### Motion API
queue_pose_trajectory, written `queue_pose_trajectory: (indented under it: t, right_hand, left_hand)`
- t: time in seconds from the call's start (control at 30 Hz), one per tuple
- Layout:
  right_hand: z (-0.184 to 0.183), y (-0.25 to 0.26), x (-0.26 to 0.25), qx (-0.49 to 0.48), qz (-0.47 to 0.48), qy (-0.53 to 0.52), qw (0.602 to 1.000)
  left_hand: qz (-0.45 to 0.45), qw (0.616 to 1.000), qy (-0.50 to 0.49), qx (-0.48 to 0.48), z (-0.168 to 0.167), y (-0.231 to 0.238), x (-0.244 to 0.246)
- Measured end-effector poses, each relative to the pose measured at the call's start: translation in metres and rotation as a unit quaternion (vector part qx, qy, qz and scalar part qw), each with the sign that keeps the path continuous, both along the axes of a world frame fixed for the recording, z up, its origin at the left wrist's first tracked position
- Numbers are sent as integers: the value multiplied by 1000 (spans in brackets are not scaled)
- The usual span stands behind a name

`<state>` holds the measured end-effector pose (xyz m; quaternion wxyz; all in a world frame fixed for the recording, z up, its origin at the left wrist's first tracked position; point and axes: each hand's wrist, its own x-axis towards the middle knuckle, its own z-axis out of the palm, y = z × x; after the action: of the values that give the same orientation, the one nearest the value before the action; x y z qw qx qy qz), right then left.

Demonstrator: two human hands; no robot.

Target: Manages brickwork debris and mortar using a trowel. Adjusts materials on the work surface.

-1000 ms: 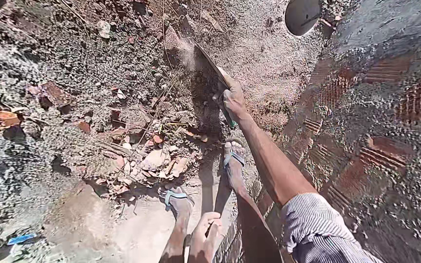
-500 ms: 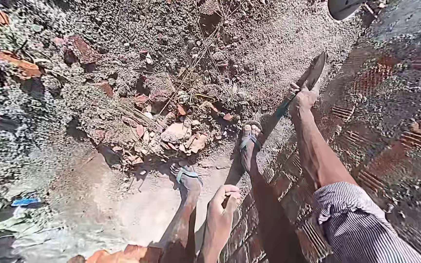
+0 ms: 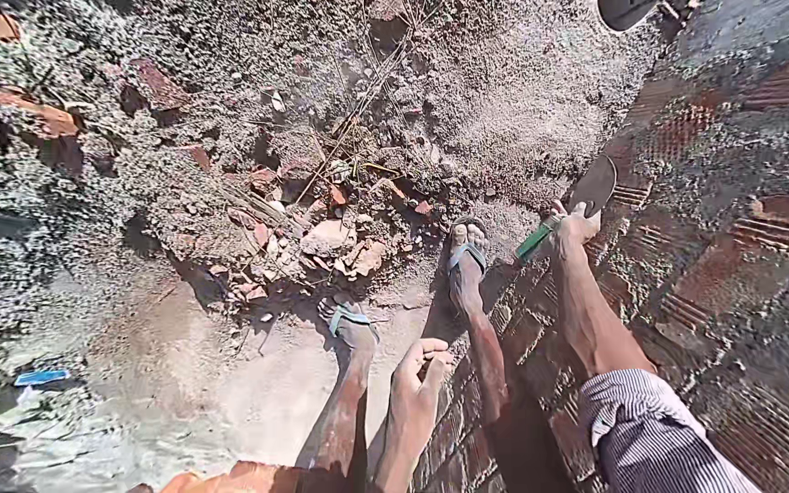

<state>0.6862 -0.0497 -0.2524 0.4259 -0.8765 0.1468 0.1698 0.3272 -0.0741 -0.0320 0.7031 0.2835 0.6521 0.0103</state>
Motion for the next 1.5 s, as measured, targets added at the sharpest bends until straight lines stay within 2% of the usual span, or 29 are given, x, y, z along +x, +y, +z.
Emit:
queue_pose_trajectory:
  t: [0.07,0.17,0.27,0.3,0.4,0.47,0.57,0.67,0.73,0.77,0.8,0.83,0.9,0.97,1.03,1.1,1.2,1.27,1.33,1.4,1.5]
  right_hand:
    - [-8,23,-28,-5,23,37,999]
    - [5,76,-93,10,79,83,993]
    - [29,111,-141,93,164,190,963]
    - [37,114,-146,118,158,214,957]
    - [67,95,-122,158,62,187,968]
    - [75,58,-93,98,38,101,989]
    - [59,-8,-55,-48,0,24,999]
    - [33,-23,-77,-60,-15,16,998]
    - [42,19,-127,-35,-31,37,998]
    - [77,64,-143,-28,-91,173,980]
    - [92,98,-164,-20,-125,217,968]
    - [90,118,-188,-9,-87,208,974]
    - [52,128,-224,46,43,121,991]
    - [45,153,-234,53,70,163,983]
    - [58,163,-230,85,73,217,970]
    - [75,144,-215,115,170,243,948]
    - [99,110,-180,94,326,222,914]
    - [102,103,-160,79,299,161,937]
    - [89,105,-133,59,195,94,975]
    - [63,112,-104,33,116,54,991]
    - [28,141,-111,36,121,75,989]
  left_hand:
    - [7,1000,4,1,1,-3,1]
    - [-1,1000,2,-14,0,-6,3]
    - [-12,1000,-4,-22,-4,0,9]
    - [-17,1000,0,-25,-5,3,8]
    - [-24,999,19,-18,-6,10,3]
    - [-14,1000,18,-15,-6,11,1]
    - [-4,1000,-4,-24,1,12,1]
    - [3,1000,-16,-15,2,13,-2]
    - [15,1000,-16,-9,2,15,-5]
    - [25,1000,-15,-5,3,17,-7]
    - [33,999,-14,0,3,18,-9]
    - [38,999,-12,4,2,20,-11]
    - [43,999,-8,1,3,20,-14]
    - [31,999,-6,-12,3,20,-16]
    - [29,999,-10,-6,3,23,-18]
    - [56,998,-24,2,4,28,-20]
    - [75,997,-29,-2,3,35,-23]
    - [77,997,-24,-1,3,36,-27]
    - [82,996,-29,-5,4,37,-27]
    - [85,996,-38,-9,6,42,-26]
    - [98,994,-42,0,9,54,-30]
